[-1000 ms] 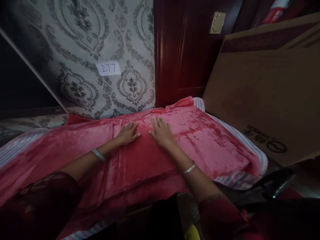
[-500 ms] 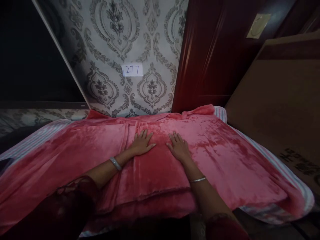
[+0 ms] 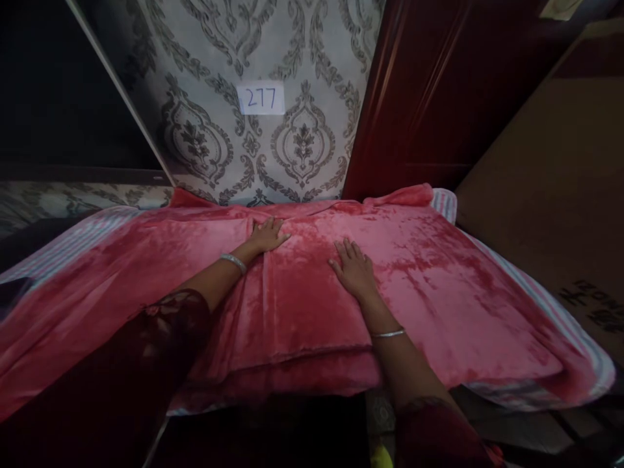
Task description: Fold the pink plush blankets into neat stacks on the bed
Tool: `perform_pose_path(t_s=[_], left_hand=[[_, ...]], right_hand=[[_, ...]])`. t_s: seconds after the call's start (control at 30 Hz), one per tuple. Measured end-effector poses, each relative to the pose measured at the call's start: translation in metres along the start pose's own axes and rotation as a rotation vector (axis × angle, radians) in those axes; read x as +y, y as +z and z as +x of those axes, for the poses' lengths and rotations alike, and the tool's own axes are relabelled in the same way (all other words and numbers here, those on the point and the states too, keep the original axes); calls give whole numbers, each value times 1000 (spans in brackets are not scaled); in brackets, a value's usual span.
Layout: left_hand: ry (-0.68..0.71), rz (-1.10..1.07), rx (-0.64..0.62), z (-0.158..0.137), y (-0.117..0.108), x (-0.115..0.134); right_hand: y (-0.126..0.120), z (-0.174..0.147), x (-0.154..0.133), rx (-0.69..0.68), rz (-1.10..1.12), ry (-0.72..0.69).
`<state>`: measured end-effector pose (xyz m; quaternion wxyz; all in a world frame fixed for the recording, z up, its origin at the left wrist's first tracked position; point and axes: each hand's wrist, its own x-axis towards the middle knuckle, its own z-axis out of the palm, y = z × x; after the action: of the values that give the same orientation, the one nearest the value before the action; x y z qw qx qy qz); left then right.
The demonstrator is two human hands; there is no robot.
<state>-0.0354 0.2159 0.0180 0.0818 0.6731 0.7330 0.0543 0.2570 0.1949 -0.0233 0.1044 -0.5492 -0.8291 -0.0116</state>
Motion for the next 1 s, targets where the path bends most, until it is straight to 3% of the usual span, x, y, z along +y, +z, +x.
perform_pose_path(t_s=[0.17, 0.27, 0.33, 0.43, 0.53, 0.63, 0.73, 1.0], left_hand=[[-66, -24, -79, 6, -15, 10], [-51, -15, 9, -10, -25, 22], [141, 13, 56, -39, -25, 33], [557, 25, 25, -101, -13, 44], [737, -3, -21, -158, 8, 43], [698, -28, -65, -184, 26, 33], [667, -35, -54, -186, 34, 28], [651, -110, -57, -185, 20, 27]], right_hand=[[-3, -1, -1, -22, 18, 15], [-3, -1, 0, -21, 13, 19], [-3, -1, 0, -16, 9, 17], [-1, -1, 2, -18, 20, 15], [2, -1, 3, -10, 39, 7], [3, -1, 4, 1, 44, 3], [3, -1, 3, 3, 36, 5], [1, 1, 1, 0, 28, 7]])
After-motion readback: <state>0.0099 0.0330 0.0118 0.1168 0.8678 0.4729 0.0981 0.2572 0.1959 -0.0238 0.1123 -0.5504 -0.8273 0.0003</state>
